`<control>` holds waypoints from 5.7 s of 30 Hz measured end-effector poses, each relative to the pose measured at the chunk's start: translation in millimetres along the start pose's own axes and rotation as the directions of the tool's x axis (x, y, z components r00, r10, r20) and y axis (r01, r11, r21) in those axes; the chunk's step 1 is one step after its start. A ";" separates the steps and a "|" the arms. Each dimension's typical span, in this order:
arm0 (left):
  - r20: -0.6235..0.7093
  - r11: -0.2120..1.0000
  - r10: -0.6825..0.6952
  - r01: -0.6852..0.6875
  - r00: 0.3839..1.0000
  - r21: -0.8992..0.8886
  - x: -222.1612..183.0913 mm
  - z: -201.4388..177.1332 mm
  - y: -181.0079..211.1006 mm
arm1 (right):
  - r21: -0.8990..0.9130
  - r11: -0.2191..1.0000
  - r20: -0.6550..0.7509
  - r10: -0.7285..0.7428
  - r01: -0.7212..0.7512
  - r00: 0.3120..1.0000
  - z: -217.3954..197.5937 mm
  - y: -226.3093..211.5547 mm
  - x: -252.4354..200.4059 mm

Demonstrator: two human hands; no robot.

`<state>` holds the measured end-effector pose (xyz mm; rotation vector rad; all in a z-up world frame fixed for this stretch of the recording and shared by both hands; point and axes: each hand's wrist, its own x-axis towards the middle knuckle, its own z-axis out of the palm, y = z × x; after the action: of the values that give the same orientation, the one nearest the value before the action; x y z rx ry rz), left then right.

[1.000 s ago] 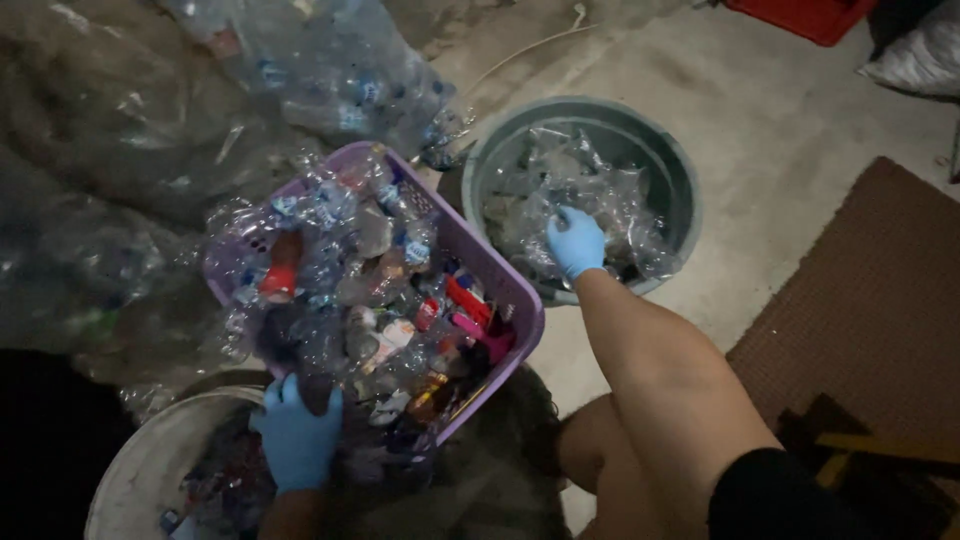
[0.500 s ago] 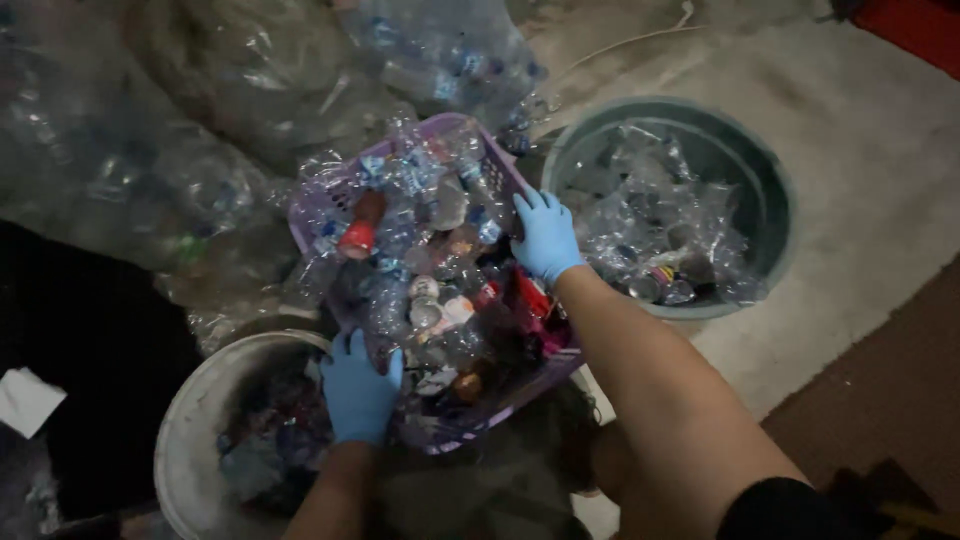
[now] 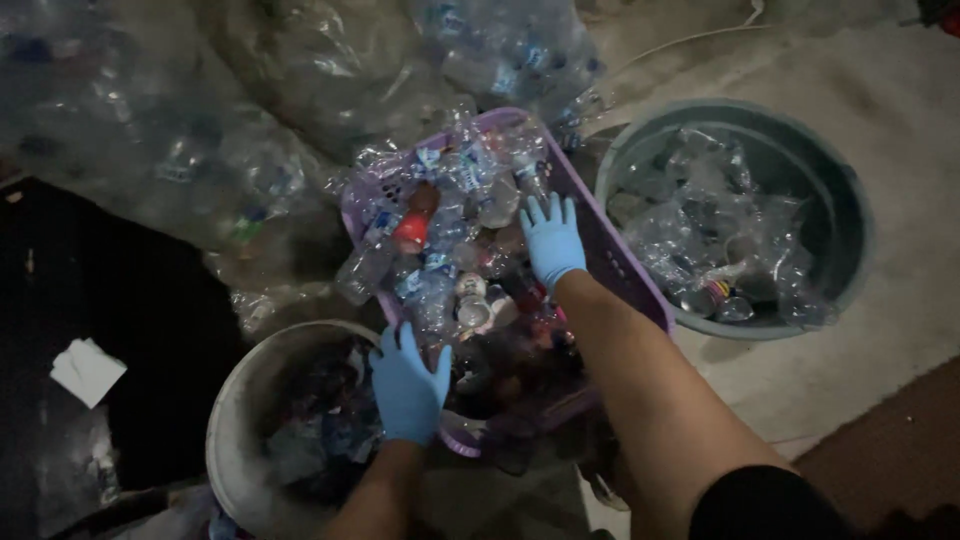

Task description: The person sits on the floor and sorts plastic bottles from a purple basket. They use scissors to cut the labels off the bottles and place the cut pieces into a white bucket. The cleaned bottles are then placed into a green basin.

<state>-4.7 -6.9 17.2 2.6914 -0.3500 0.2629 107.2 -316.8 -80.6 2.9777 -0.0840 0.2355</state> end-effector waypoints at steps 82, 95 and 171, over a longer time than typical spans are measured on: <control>0.137 -0.486 0.211 0.225 0.968 -0.845 18.0 -154.9 -35.7 | 0.103 0.788 0.636 -0.522 0.608 0.568 -113.3 -137.7 -138.1; -0.095 -0.389 0.305 0.033 0.948 -0.921 -40.0 -228.3 6.6 | 0.151 0.903 0.563 -0.412 0.401 0.716 -149.9 -146.7 -130.8; 0.190 -0.291 -0.161 0.138 0.969 -0.947 -44.0 -212.2 28.0 | 0.891 -0.321 0.047 -0.638 -0.321 0.769 -339.2 -113.4 -187.1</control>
<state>-82.2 66.8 207.8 0.8829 -0.0563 -0.1289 -121.1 -143.6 203.6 4.2751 1.3406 -1.8222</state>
